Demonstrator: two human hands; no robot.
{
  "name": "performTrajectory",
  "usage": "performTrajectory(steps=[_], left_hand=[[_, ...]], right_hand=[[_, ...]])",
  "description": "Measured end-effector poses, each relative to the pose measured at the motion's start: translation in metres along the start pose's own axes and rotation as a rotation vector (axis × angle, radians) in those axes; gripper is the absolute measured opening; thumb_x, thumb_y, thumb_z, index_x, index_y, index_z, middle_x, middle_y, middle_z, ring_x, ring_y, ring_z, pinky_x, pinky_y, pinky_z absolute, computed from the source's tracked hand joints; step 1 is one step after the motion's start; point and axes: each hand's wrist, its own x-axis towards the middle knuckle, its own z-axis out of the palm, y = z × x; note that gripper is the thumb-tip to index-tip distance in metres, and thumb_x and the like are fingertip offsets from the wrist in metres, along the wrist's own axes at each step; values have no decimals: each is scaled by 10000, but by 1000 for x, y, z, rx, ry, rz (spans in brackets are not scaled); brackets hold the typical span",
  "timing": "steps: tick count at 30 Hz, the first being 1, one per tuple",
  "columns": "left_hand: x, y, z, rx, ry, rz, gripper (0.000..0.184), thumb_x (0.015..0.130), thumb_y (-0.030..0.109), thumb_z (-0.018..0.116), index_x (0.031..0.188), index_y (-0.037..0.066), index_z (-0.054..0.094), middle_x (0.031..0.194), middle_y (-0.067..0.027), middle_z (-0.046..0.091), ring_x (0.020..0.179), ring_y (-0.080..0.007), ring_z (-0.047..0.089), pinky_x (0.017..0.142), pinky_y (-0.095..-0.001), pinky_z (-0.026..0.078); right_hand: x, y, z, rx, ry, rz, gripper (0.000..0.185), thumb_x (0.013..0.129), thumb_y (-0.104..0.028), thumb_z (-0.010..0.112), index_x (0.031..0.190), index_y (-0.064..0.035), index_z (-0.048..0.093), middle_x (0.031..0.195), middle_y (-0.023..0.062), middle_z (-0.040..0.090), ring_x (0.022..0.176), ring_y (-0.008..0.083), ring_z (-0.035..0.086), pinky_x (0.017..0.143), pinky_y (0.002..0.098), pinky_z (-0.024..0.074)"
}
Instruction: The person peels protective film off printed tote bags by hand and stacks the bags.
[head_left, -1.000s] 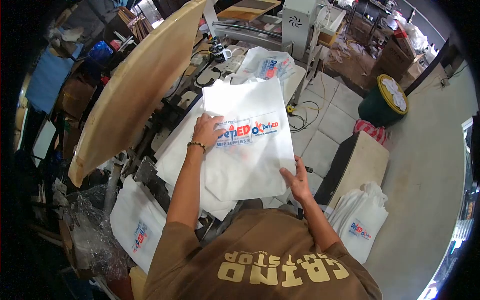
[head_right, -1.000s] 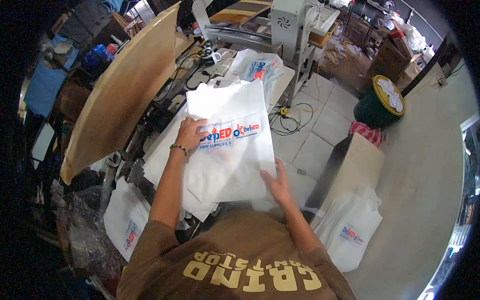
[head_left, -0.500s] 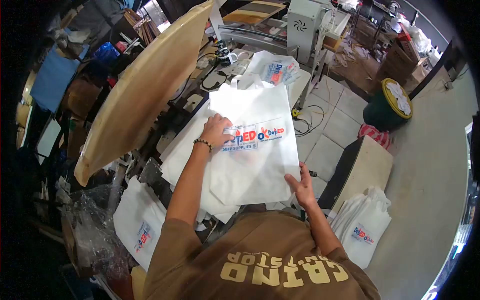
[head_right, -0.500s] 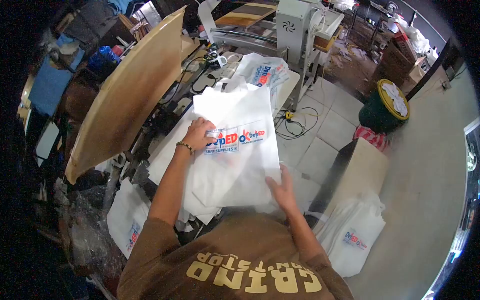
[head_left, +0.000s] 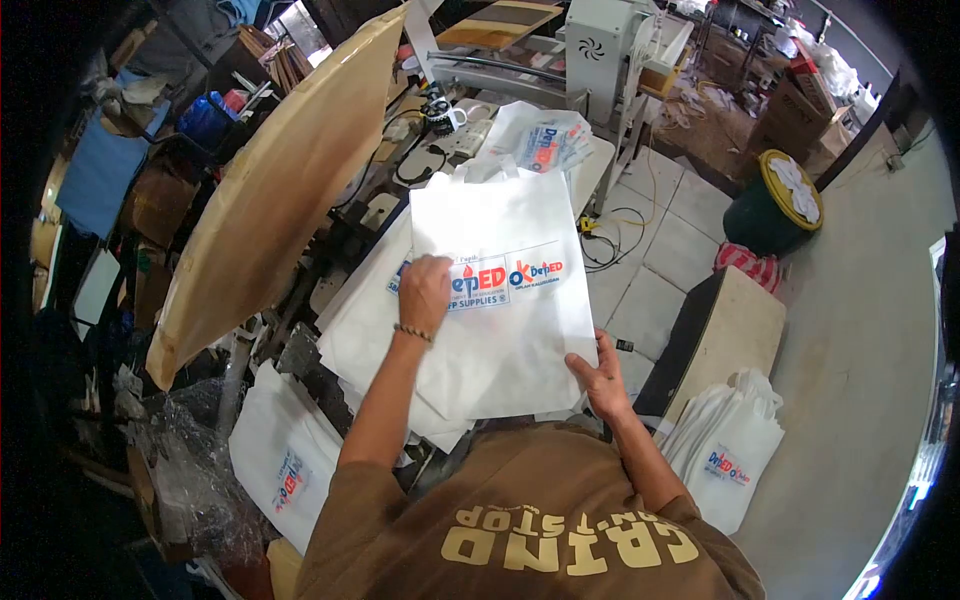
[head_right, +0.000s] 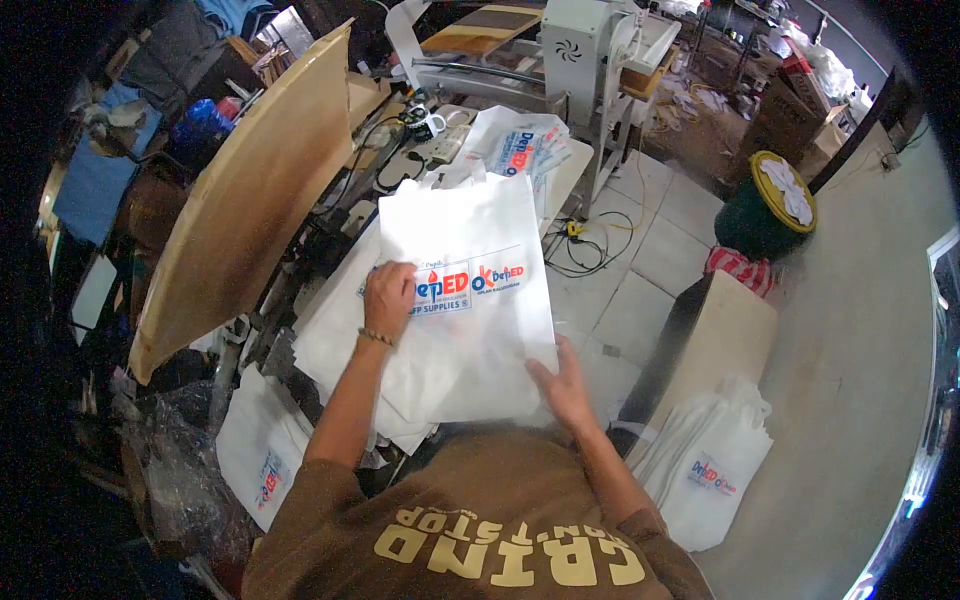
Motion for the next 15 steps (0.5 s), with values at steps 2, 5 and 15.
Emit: performTrajectory(steps=[2,5,15], left_hand=[[-17,18,4,132,54,90,138,764,36,677,894,69,643,806,-101,612,801,-294,606,731,-418,461],[-36,53,0,131,97,154,115,764,54,689,850,91,622,791,-79,605,800,-273,593,734,-419,427],[-59,86,-5,67,16,119,61,774,67,673,824,90,647,796,-51,624,802,-235,609,740,-396,431]], right_hand=[[0,-4,1,19,1,14,440,877,-19,653,1274,-42,465,1138,64,587,1029,152,560,911,323,467],[-2,-9,4,80,2,51,444,876,-5,640,1281,-39,460,1148,72,585,1035,158,563,913,327,470],[0,-9,2,150,-16,87,498,864,3,637,1319,-22,433,1227,101,550,1093,183,544,943,345,465]])
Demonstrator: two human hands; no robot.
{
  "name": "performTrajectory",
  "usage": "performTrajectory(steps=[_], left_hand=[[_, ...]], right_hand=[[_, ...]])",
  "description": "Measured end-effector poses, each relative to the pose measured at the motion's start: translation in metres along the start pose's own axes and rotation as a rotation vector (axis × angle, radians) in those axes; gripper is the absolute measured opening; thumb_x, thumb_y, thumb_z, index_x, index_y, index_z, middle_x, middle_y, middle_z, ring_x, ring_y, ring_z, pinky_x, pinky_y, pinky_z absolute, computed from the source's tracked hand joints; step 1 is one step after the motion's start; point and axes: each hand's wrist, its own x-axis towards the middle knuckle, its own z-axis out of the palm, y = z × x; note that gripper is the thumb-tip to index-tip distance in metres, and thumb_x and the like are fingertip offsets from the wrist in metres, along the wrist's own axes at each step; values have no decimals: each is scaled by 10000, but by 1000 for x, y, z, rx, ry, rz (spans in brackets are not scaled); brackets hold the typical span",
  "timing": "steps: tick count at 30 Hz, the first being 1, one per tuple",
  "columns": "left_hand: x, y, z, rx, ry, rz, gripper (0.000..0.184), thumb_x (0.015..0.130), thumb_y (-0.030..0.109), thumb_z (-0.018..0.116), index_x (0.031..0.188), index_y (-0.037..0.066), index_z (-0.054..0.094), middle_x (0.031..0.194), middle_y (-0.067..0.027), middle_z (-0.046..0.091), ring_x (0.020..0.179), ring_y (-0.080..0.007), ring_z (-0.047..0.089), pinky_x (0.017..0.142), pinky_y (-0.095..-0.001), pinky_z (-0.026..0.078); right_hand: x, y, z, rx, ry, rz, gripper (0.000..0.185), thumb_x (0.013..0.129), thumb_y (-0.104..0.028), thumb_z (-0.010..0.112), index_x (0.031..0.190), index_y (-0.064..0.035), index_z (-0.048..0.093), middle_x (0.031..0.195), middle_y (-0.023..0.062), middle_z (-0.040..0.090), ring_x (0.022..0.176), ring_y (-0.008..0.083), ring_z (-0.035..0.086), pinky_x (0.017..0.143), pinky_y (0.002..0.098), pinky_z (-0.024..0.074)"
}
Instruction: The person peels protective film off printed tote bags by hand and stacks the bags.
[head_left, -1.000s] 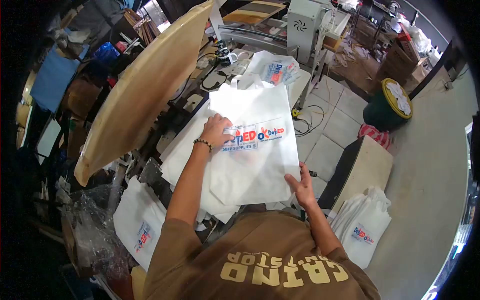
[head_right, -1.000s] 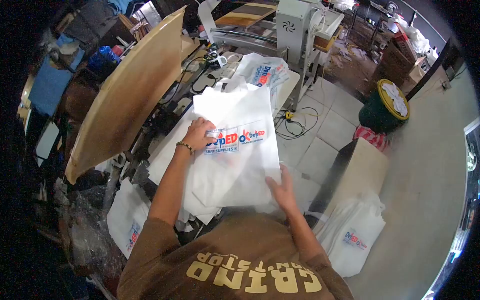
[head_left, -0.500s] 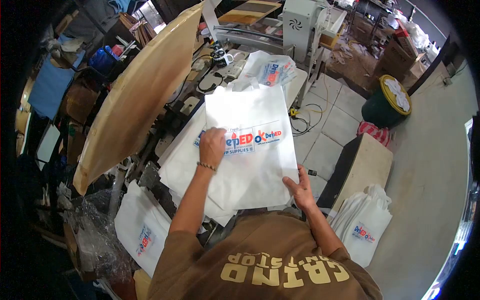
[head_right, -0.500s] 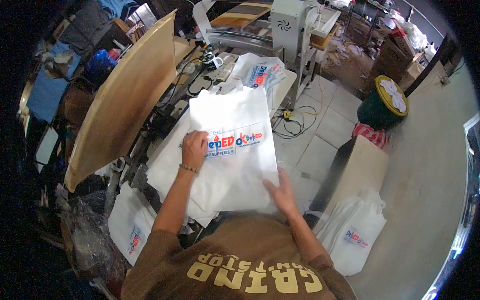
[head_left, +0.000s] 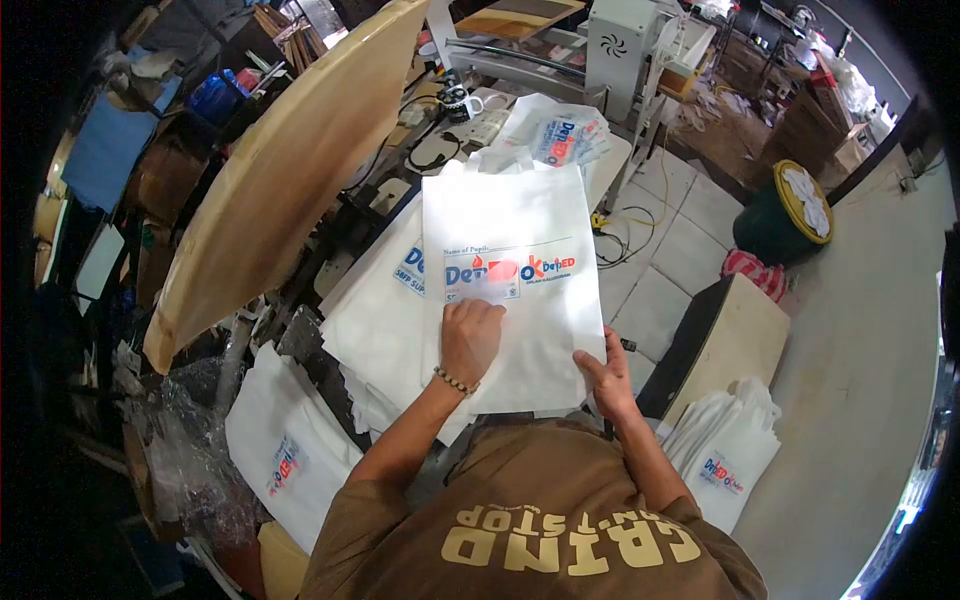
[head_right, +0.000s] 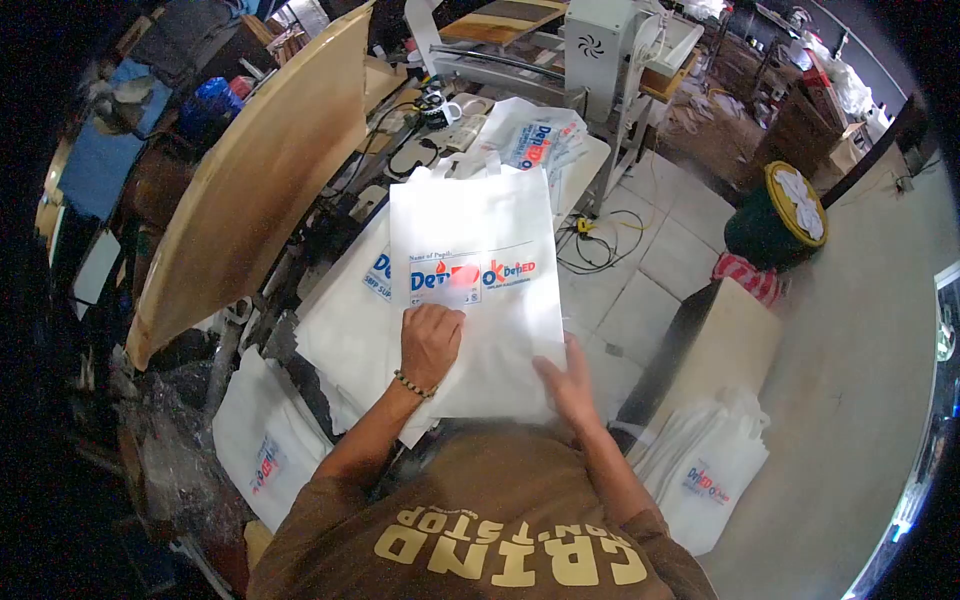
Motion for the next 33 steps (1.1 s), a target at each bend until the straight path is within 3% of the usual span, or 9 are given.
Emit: performTrajectory(steps=[6,17,19,21,23,25,29,31,33], left_hand=[[-3,20,-8,-117,-98,36,92,767,52,682,840,83,635,794,-60,619,775,-252,605,731,-410,426],[-21,78,-26,-413,-265,183,110,771,54,635,873,95,626,774,-67,577,716,-263,578,668,-413,429],[-26,88,-32,-465,-579,240,89,780,94,641,866,74,631,805,-82,609,816,-293,620,716,-428,489],[-18,96,-57,-662,-699,217,102,792,87,647,890,62,646,831,-97,621,821,-296,629,727,-416,504],[-9,100,-76,-882,-835,213,116,803,80,653,915,50,662,858,-112,633,825,-299,637,737,-403,518],[-2,91,-85,-1006,-849,50,186,808,46,667,993,33,683,946,-128,660,825,-265,653,741,-350,528],[0,64,-83,-870,-898,53,251,828,8,649,1075,34,682,871,-107,673,728,-234,643,686,-318,519],[2,60,-70,-850,-913,43,198,834,-12,644,1029,14,671,815,-110,661,696,-218,635,663,-305,509],[-2,59,-57,-839,-948,11,158,836,-17,642,991,8,657,818,-110,658,696,-212,634,663,-303,505]], right_hand=[[-3,-3,1,-56,11,-21,505,872,-89,643,1327,14,448,1215,118,577,1105,194,534,969,329,429],[-2,-3,2,-79,32,-75,471,876,-110,656,1299,12,488,1151,115,616,1060,194,561,934,334,447],[-3,0,2,-59,43,-86,479,879,-117,658,1308,11,487,1145,116,622,1064,194,563,929,333,449],[-1,14,-7,-62,97,-14,503,889,-138,663,1330,19,479,1170,126,621,1075,185,562,932,328,455],[13,14,-30,-832,202,-101,524,894,-160,674,1351,9,479,1240,148,599,1125,197,558,951,335,458],[1,-31,-19,-226,148,-129,556,889,-153,684,1380,-8,467,1313,168,562,1194,230,538,994,353,444],[-27,-49,-100,-358,361,-335,584,855,-106,708,1396,-69,494,1318,106,554,1184,202,522,1003,342,428],[-62,-48,-156,-145,462,-282,589,854,-117,715,1398,-76,494,1346,88,536,1224,203,487,1031,348,406],[-106,-22,-221,-286,705,-268,565,846,-92,708,1378,-103,520,1383,79,514,1281,235,447,1077,370,379]])
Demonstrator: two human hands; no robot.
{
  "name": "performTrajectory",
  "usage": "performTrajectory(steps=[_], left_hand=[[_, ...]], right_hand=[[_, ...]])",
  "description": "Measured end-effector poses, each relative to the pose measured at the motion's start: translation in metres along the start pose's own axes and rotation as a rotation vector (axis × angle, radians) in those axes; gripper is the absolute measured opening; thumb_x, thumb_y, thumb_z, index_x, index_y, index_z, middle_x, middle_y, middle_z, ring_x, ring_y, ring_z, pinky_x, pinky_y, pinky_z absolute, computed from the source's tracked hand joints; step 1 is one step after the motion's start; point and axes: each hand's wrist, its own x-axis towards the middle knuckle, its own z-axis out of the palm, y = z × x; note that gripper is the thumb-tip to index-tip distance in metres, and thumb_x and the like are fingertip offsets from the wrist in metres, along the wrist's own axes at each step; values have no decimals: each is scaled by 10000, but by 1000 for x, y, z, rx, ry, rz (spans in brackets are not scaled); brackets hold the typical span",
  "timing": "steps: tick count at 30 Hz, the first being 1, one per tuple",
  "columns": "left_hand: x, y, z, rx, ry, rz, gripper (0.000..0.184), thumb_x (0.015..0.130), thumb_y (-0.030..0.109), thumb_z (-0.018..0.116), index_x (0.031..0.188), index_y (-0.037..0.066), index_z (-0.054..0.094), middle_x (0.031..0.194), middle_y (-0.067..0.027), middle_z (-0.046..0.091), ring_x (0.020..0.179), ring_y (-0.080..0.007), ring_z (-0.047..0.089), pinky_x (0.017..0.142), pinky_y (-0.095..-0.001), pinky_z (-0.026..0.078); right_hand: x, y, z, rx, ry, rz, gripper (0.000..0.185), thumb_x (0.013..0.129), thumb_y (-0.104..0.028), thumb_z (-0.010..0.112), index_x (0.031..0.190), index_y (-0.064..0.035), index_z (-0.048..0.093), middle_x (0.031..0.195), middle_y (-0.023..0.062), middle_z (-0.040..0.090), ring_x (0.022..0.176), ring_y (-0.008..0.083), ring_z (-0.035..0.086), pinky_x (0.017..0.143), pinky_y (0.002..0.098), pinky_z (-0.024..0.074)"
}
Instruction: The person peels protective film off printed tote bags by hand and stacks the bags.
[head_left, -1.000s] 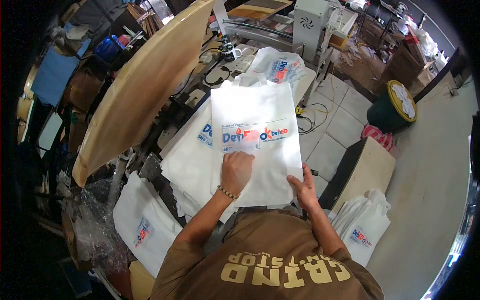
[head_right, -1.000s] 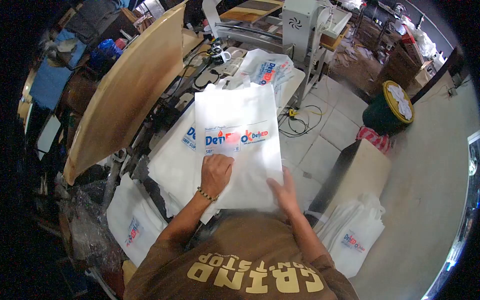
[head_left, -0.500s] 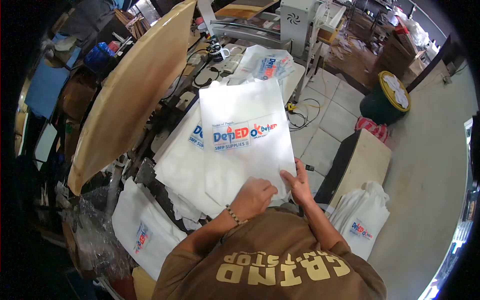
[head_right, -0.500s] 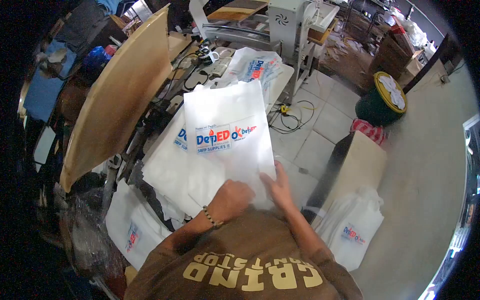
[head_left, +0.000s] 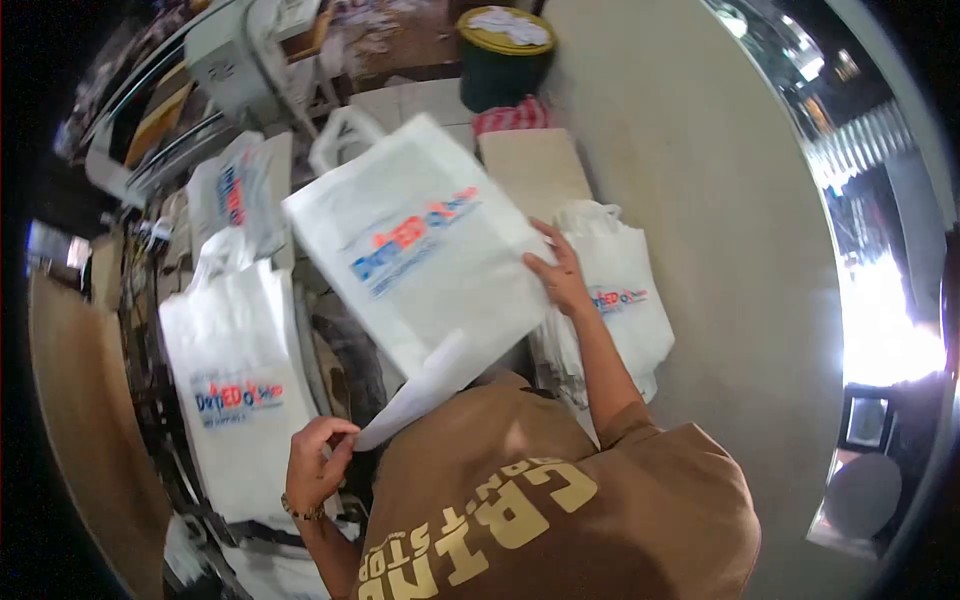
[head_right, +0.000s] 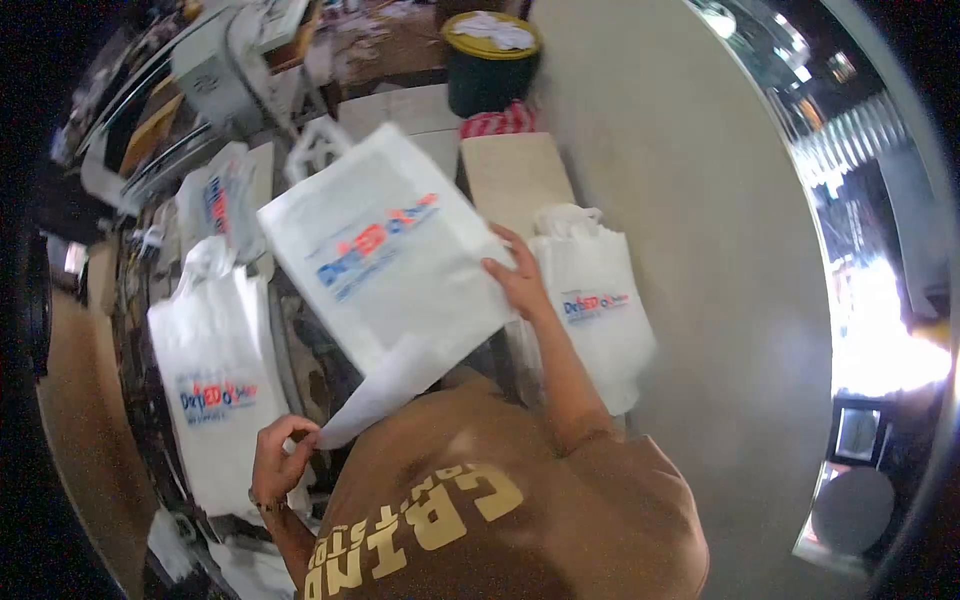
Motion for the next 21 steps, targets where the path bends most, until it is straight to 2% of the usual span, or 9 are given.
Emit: performTrajectory(steps=[4,6,7,9,12,15,17,19,21], left_hand=[[15,4,24,-36,113,-125,61,844,-7,641,893,-5,604,813,-106,644,697,-208,629,661,-304,495],[24,3,31,-10,116,-112,44,856,9,620,887,-6,594,803,-108,635,706,-209,631,663,-313,492],[28,2,32,16,42,-145,31,859,13,606,877,-7,592,797,-112,629,702,-217,629,663,-319,492],[35,-9,34,89,-55,-135,53,827,-9,569,856,-11,614,803,-131,628,704,-253,624,672,-331,492],[50,-11,42,256,-83,-103,121,776,-39,557,856,-16,644,803,-145,629,715,-276,615,682,-342,496],[64,-36,54,362,-73,-141,182,753,-46,546,885,-20,668,847,-172,655,803,-327,644,720,-370,512],[74,-44,67,420,-66,-270,175,750,-29,569,884,-13,680,909,-191,680,902,-363,659,756,-390,528],[83,-67,75,497,-120,-237,196,748,-22,580,914,-6,685,933,-194,680,912,-365,661,762,-399,533],[89,-93,92,515,-182,-261,238,757,8,617,984,6,688,986,-201,677,940,-371,658,796,-418,533]], right_hand=[[-48,53,-141,-140,271,13,620,835,-97,710,1408,-145,477,1453,35,477,1365,276,369,1158,416,261],[-77,90,-202,-89,380,128,650,838,-83,721,1430,-146,459,1507,51,405,1430,321,249,1171,445,230],[-92,103,-227,-153,418,171,644,842,-88,723,1428,-147,460,1490,51,430,1406,296,308,1176,431,224],[-115,186,-292,-157,518,120,620,841,26,676,1411,-99,467,1376,108,530,1257,227,503,1094,351,373],[-143,278,-365,-350,565,223,649,828,79,646,1425,-77,444,1354,109,545,1246,213,513,1036,333,432],[-145,307,-391,-563,517,341,705,813,81,651,1452,-95,410,1360,107,554,1251,218,517,1034,350,433],[-144,304,-389,-659,489,330,710,805,58,674,1448,-106,421,1358,117,556,1251,247,521,1040,365,427],[-136,287,-382,-756,454,308,715,797,34,696,1444,-117,432,1356,127,559,1250,277,525,1046,380,421],[-122,241,-356,-1044,539,535,678,785,-67,747,1408,-151,491,1341,158,560,1242,340,522,1048,432,408]])
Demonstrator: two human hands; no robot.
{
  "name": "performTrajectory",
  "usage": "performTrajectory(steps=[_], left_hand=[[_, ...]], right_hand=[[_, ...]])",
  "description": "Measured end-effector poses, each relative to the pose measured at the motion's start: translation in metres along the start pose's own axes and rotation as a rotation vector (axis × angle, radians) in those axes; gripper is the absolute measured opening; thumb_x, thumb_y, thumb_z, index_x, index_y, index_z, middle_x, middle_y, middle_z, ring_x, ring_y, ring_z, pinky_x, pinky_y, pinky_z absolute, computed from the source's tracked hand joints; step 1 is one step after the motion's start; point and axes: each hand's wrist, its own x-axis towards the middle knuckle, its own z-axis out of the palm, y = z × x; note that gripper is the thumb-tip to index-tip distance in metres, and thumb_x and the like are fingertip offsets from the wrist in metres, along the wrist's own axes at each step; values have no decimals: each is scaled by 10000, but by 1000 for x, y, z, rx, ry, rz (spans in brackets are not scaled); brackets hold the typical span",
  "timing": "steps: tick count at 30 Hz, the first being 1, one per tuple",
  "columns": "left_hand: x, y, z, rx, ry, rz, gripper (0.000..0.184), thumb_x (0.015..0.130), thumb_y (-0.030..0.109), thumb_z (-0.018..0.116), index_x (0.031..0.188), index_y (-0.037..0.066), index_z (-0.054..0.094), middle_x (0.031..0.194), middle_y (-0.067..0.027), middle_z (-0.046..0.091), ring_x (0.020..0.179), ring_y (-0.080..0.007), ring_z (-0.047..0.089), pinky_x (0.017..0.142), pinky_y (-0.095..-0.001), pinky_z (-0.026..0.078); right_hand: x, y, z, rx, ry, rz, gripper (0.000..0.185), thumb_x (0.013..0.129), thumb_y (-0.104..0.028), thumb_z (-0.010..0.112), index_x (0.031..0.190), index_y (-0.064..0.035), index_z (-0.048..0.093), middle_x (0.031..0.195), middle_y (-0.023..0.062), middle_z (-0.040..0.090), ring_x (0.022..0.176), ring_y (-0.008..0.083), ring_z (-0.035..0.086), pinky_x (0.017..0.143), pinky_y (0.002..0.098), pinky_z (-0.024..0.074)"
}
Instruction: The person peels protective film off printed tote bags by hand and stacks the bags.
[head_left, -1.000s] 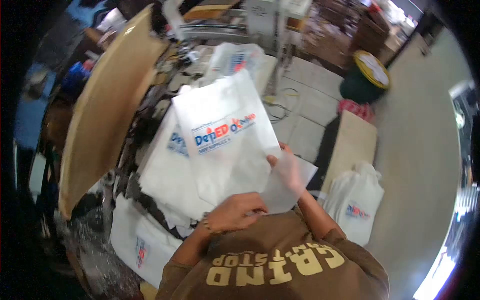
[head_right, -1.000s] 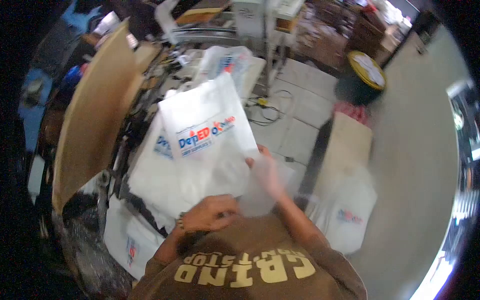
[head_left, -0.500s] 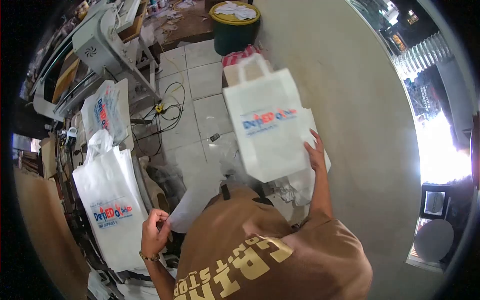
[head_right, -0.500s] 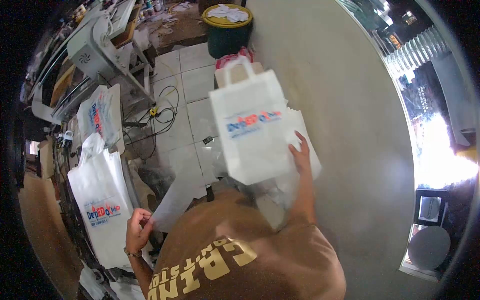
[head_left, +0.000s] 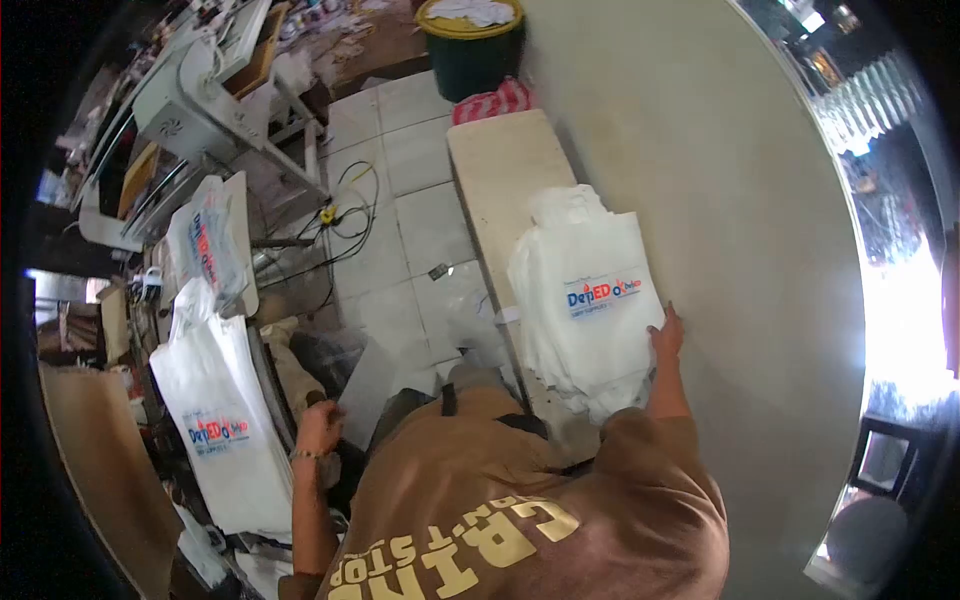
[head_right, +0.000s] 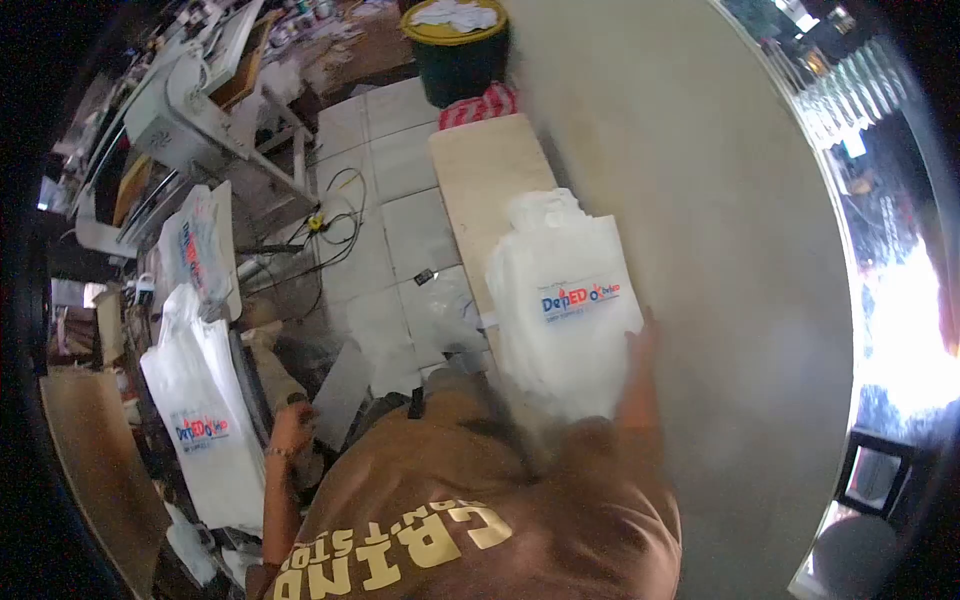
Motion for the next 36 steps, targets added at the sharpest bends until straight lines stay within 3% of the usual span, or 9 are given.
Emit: performTrajectory(steps=[3,8,12,18,21,23,27,31,36], left_hand=[[-1,11,22,118,89,57,288,803,88,674,1083,21,676,1054,-199,668,991,-370,642,878,-430,507],[-39,30,-47,-306,316,-90,215,831,135,681,1007,12,683,1025,-186,675,976,-353,643,879,-420,499],[-75,-42,-99,-377,724,-195,223,836,135,682,1025,17,667,1059,-204,670,960,-332,640,877,-403,497],[-67,-100,-53,193,1009,-624,672,898,486,617,1353,14,470,1515,-267,320,1388,-503,277,1082,-623,279],[-61,-59,-54,67,917,-679,717,906,497,595,1401,2,439,1490,-308,321,1372,-520,282,1103,-613,252],[-82,-54,-93,-89,785,-660,722,871,419,666,1407,-9,440,1401,-305,406,1275,-456,406,1088,-536,317],[-98,-141,-119,164,979,-572,741,823,372,747,1401,4,466,1314,-230,482,1198,-381,479,1059,-453,385],[-110,-165,-151,13,792,-511,739,728,309,843,1341,26,542,1227,-175,521,1167,-337,511,1004,-385,450],[-112,-189,-159,-120,759,-445,378,756,170,808,1089,50,676,1101,-129,563,956,-279,609,865,-360,505]], right_hand=[[-17,-43,17,-278,322,-143,656,769,-197,786,1374,-169,534,1325,163,562,1214,358,527,1033,467,404],[-53,-134,99,128,134,-703,557,786,-248,769,1298,-133,583,1204,150,633,1065,320,598,946,471,456],[-132,-267,137,545,-552,-784,266,872,-96,676,1120,-3,650,922,117,696,823,185,664,713,311,541],[-306,-448,73,560,-1358,-1101,385,907,-246,705,1210,-26,615,1050,94,677,912,177,636,821,316,520],[-378,-496,45,679,-1521,-1140,496,926,-258,686,1329,-32,507,1138,97,647,917,174,635,792,315,527],[-411,-516,24,755,-1682,-681,542,931,-196,673,1374,-28,410,1187,104,623,930,155,635,763,305,530],[-434,-527,15,958,-1696,-672,464,933,-103,639,1330,-19,416,1164,101,629,934,134,634,743,292,530],[-434,-525,24,1017,-1668,-660,383,927,-31,609,1274,-12,447,1144,83,631,926,128,630,762,291,528],[-431,-521,35,1041,-1566,-669,355,927,-20,606,1251,-22,460,1137,67,633,960,116,622,795,280,523]])
